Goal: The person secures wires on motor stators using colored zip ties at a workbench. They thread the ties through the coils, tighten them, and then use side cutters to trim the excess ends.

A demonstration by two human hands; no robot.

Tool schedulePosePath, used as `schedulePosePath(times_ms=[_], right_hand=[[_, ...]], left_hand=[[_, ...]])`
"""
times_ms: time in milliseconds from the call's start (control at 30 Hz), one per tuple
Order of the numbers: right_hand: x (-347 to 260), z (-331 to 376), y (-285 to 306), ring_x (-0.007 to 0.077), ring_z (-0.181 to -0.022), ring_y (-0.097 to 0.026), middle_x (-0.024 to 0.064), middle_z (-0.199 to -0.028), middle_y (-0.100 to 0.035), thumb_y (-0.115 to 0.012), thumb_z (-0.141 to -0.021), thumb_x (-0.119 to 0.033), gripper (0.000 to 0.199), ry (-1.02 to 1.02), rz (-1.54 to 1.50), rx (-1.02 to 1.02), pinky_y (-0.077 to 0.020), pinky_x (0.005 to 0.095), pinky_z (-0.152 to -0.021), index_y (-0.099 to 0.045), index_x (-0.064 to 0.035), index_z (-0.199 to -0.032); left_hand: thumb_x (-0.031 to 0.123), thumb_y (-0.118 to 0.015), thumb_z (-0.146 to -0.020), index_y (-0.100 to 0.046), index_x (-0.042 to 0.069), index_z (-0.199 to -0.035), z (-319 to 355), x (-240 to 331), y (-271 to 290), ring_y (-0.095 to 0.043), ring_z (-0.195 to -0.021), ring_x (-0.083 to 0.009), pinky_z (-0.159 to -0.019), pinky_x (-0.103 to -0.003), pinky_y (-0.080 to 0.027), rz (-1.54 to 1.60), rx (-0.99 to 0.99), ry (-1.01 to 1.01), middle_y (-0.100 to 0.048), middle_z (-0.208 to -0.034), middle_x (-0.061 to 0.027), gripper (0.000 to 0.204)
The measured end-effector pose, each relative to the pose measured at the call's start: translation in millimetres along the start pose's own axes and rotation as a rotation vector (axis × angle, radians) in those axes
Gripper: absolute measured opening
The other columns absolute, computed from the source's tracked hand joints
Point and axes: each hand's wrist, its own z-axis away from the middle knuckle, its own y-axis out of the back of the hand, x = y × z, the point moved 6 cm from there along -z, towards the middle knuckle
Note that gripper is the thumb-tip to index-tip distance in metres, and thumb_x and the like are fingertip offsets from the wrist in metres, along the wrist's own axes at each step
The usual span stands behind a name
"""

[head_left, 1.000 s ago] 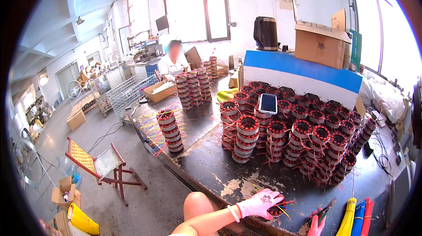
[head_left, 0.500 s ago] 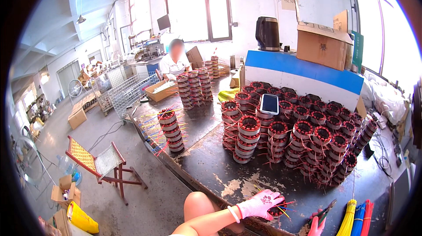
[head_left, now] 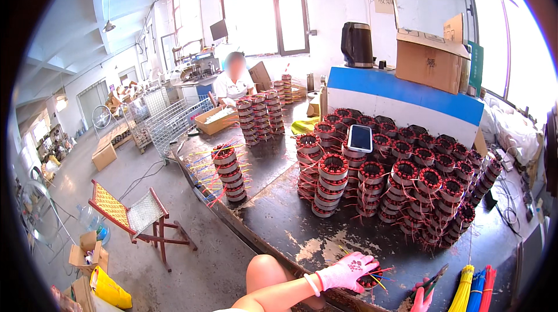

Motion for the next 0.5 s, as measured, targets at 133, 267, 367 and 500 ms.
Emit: schedulePosePath(times_ms=[133, 267, 367, 500], right_hand=[[3.5, -1.5, -0.7, 0.0247, -0.119, -0.06, 0.0159, -0.137, -0.063, -0.069, -0.101, -0.027, 0.06, 0.011, -0.014, -0.009, -0.0455, 0.0369, -0.106, -0.051, 0.0074, -0.146], [4.0, -4.4, 1.4, 0.0238, -0.116, -0.061, 0.0149, -0.134, -0.064, -0.068, -0.101, -0.025, 0.056, 0.04, 0.004, -0.003, -0.0471, 0.0363, -0.104, -0.052, 0.007, -0.144], [9.5, -5.5, 1.1, 0.0227, -0.113, -0.062, 0.0137, -0.132, -0.065, -0.068, -0.102, -0.024, 0.054, 0.032, -0.027, -0.017, -0.0486, 0.0355, -0.101, -0.053, 0.0064, -0.144], [-1.4, -2.6, -3.7, 0.0213, -0.109, -0.062, 0.0124, -0.129, -0.066, -0.068, -0.102, -0.023, 0.053, -0.029, -0.059, -0.012, -0.05, 0.0346, -0.098, -0.053, 0.0058, -0.143]], left_hand=[[0.043, -0.086, -0.071, -0.043, 0.0, -0.15, 2.1, -2.2, 0.0, -0.054, -0.122, -0.0407, -0.108, -0.046, -0.043, 0.011, -0.004, 0.01, -0.051, -0.139, -0.0206, 0.1], [0.041, -0.086, -0.07, -0.041, -0.002, -0.15, 1.1, 0.8, 6.9, -0.054, -0.123, -0.0411, -0.109, -0.046, -0.042, 0.029, -0.004, 0.025, -0.052, -0.138, -0.0214, 0.101], [0.04, -0.086, -0.07, -0.04, -0.003, -0.149, 1.6, -0.1, 4.9, -0.054, -0.123, -0.041, -0.109, -0.046, -0.042, 0.047, 0.044, 0.01, -0.052, -0.137, -0.0215, 0.102], [0.04, -0.086, -0.07, -0.04, -0.005, -0.149, -0.1, 2.2, 5.9, -0.055, -0.121, -0.0399, -0.107, -0.045, -0.043, 0.019, 0.026, 0.044, -0.053, -0.135, -0.0224, 0.102]])
